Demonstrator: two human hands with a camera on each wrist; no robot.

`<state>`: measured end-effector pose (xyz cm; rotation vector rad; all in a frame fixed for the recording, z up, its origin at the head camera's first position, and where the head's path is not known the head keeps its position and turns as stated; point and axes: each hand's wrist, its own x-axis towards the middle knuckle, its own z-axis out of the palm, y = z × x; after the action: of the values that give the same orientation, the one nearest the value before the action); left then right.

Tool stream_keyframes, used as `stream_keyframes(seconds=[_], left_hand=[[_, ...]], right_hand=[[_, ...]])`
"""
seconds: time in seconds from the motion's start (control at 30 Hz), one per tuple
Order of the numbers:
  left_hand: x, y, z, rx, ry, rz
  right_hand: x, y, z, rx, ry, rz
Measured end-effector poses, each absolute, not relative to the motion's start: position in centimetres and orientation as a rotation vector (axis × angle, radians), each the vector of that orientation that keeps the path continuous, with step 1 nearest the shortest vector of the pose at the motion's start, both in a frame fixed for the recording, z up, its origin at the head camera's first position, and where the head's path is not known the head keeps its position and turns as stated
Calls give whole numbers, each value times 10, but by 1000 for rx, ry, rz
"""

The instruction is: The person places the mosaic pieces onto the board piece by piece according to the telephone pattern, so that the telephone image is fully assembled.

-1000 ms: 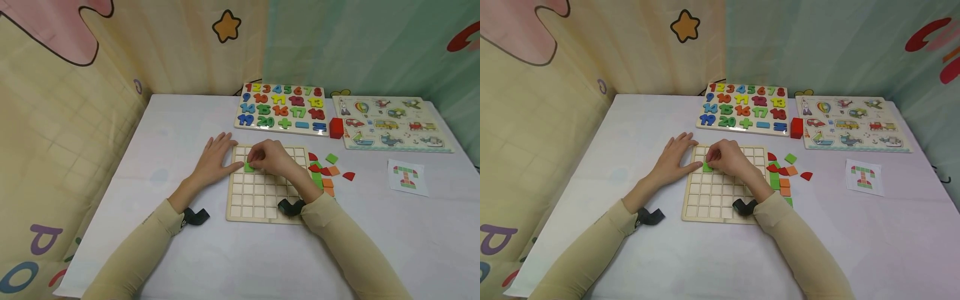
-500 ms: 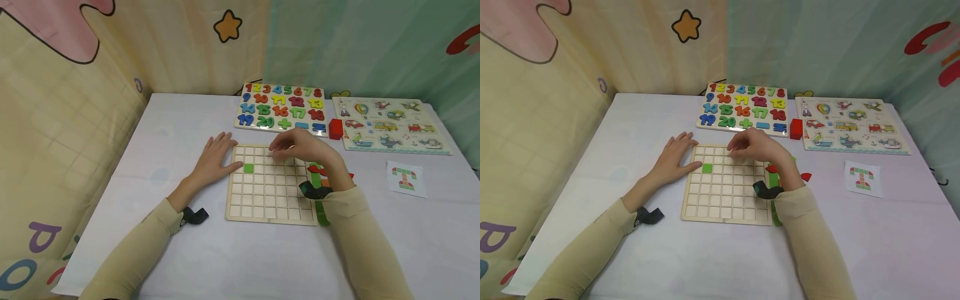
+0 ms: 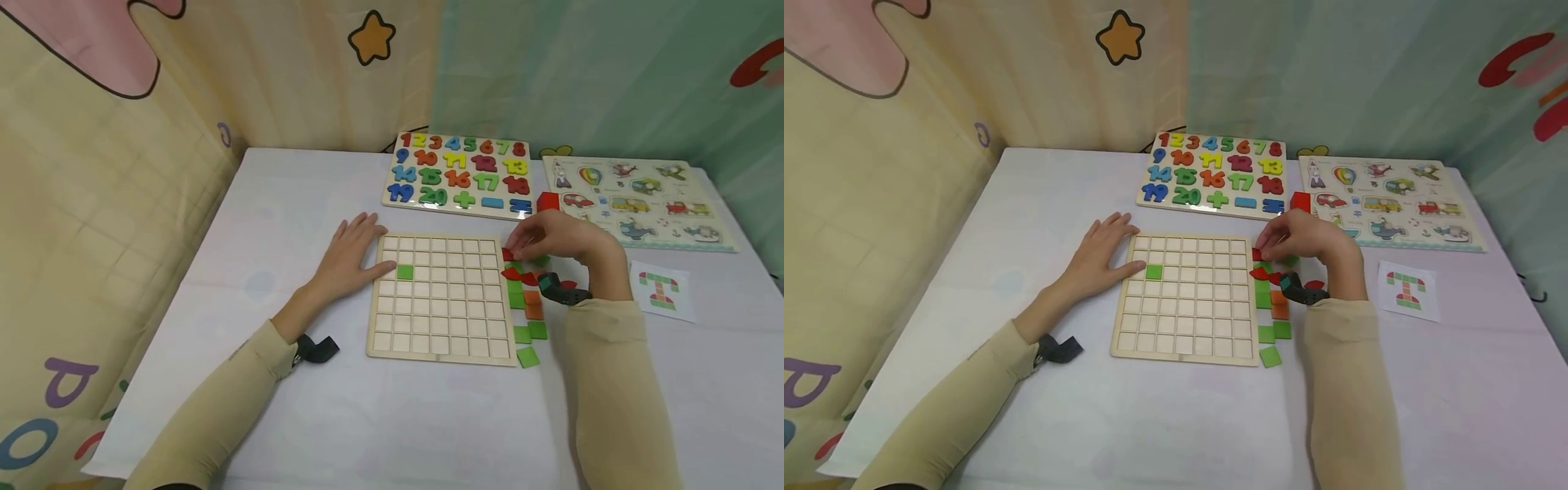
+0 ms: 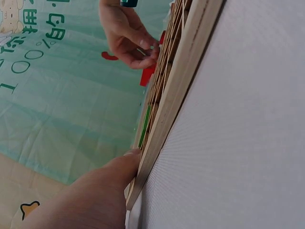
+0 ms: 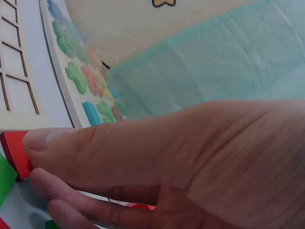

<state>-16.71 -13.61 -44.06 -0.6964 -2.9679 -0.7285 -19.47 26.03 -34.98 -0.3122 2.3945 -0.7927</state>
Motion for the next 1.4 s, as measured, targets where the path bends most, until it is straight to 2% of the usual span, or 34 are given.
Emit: stream_keyframes(seconds=[0.53, 0.87, 1.17, 1.4], left_hand=[[-168, -138, -441, -704, -2964, -725], [-169, -139, -441, -705, -2949, -727], [-167, -136, -440, -716, -2966, -727], [-169, -137, -439, -716, -2962, -724]], right_hand=[[-195, 240, -349, -231, 2464, -605], [-195, 238, -351, -243, 2472, -626], [-172, 245, -367, -262, 2615, -737], [-174, 250, -372, -305, 2581, -820]])
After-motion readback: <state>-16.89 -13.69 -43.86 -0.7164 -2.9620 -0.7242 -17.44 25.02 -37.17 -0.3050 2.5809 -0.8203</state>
